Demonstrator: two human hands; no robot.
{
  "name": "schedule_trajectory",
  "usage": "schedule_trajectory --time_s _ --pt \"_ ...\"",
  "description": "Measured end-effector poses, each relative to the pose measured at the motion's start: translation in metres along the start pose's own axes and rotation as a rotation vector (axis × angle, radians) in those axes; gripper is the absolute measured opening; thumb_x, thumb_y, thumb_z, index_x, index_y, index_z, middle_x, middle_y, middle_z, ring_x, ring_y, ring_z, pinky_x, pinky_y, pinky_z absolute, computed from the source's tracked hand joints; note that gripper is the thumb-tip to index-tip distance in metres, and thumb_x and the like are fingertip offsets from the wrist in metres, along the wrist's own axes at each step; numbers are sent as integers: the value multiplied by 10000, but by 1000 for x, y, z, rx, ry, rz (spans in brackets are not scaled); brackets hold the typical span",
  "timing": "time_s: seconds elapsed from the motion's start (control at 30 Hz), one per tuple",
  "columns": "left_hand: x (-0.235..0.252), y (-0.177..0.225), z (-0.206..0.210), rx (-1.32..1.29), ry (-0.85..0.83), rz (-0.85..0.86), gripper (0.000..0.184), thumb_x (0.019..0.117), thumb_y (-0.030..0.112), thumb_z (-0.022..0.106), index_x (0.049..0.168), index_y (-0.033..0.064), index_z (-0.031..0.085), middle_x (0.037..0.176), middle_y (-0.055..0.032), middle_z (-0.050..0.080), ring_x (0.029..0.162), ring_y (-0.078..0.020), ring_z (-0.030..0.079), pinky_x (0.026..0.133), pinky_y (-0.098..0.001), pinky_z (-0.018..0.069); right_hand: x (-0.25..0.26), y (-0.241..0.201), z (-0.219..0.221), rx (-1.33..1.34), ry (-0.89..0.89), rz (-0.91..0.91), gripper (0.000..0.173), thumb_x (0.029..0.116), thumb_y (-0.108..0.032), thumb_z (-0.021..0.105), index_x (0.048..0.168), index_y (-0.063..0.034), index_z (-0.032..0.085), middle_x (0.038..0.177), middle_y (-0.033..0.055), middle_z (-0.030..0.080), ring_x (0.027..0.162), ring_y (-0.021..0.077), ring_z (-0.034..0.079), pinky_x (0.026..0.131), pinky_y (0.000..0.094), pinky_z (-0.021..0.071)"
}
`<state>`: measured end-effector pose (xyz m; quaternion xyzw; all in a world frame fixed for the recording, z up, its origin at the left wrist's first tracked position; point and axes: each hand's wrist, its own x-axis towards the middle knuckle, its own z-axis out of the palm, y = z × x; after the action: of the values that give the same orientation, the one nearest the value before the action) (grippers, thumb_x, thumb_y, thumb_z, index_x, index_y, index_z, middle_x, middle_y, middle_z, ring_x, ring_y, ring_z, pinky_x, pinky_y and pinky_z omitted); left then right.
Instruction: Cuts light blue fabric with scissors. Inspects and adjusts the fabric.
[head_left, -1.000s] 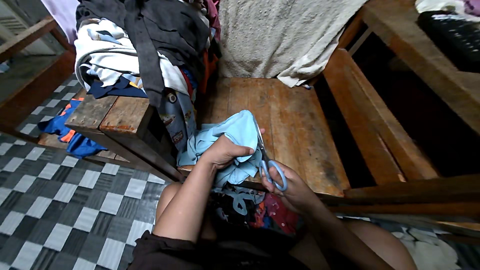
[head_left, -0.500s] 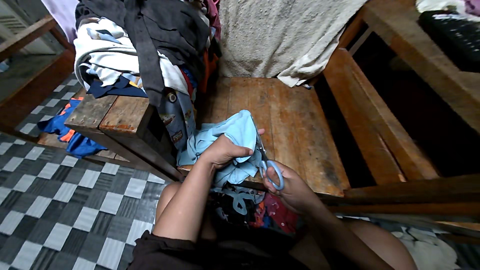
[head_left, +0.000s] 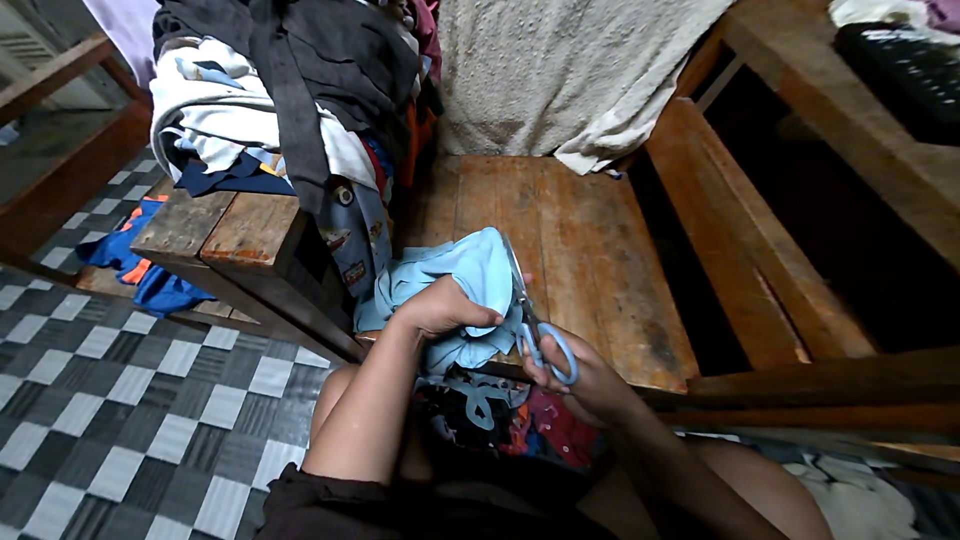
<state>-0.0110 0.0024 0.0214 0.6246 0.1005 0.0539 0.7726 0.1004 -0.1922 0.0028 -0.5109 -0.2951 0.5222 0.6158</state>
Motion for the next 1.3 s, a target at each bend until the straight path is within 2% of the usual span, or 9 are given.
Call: schedule_trajectory --time_s 0.33,0.5,0.57,0.63,0.67,0.73,0.9,1.2,1.3 --pt "0 -1 -3 73 -52 -9 572 763 -62 721 1310 -55 552 1250 -67 688 1115 -86 659 985 -288 545 0 -1 1 -28 49 9 285 1000 -438 585 995 -156 546 641 -131 528 509 -56 455 498 91 382" --pt "-3 4 0 65 7 -28 507 757 -53 739 1236 -28 577 1112 -24 718 1021 -66 683 940 -276 567 0 -4 3 -73 102 41 197 1011 -344 555 978 -150 545 623 -134 518 501 -53 455 494 97 389" --pt "-2 5 4 -6 97 -23 370 850 -16 689 1205 -31 585 1029 -21 715 954 -72 685 904 -279 573 -1 -5 3 -89 101 44 169 1009 -314 549 965 -152 541 619 -137 513 502 -57 456 498 95 390" --pt "4 5 10 -129 312 -17 204 1006 81 557 1177 -28 579 957 -41 698 890 -94 678 861 -302 572 -1 -7 4 -113 96 58 141 1007 -279 526 959 -146 531 618 -139 511 504 -60 462 505 93 396" --pt "8 4 12 -234 429 -6 245 1065 163 499 1206 -24 572 980 -68 693 907 -124 679 871 -330 572 -1 -7 4 -119 89 63 123 1006 -261 516 962 -147 529 622 -138 512 508 -59 467 511 95 402" --pt "19 -2 12 -460 578 41 328 1089 294 464 1255 31 571 1059 -90 693 978 -169 683 906 -371 573 -1 -5 3 -128 78 65 94 1006 -234 512 972 -149 530 626 -141 516 513 -57 472 512 100 406" --pt "23 -6 13 -654 580 141 115 1038 85 530 1121 69 608 969 -68 696 890 -161 688 847 -360 585 0 -3 4 -144 69 72 62 1002 -186 513 960 -146 533 622 -139 518 514 -54 473 512 105 407" --pt "19 -4 13 -735 512 75 188 960 -52 509 1052 84 599 884 -69 703 799 -159 701 755 -341 600 -1 -5 3 -174 65 84 58 995 -190 532 967 -139 535 634 -134 524 524 -47 486 526 113 423" --pt "17 -1 14 -662 539 83 219 957 -79 511 1099 73 579 901 -69 700 809 -152 700 763 -328 598 -1 -5 3 -172 60 86 63 990 -198 542 961 -143 534 629 -133 523 522 -47 485 524 112 420"
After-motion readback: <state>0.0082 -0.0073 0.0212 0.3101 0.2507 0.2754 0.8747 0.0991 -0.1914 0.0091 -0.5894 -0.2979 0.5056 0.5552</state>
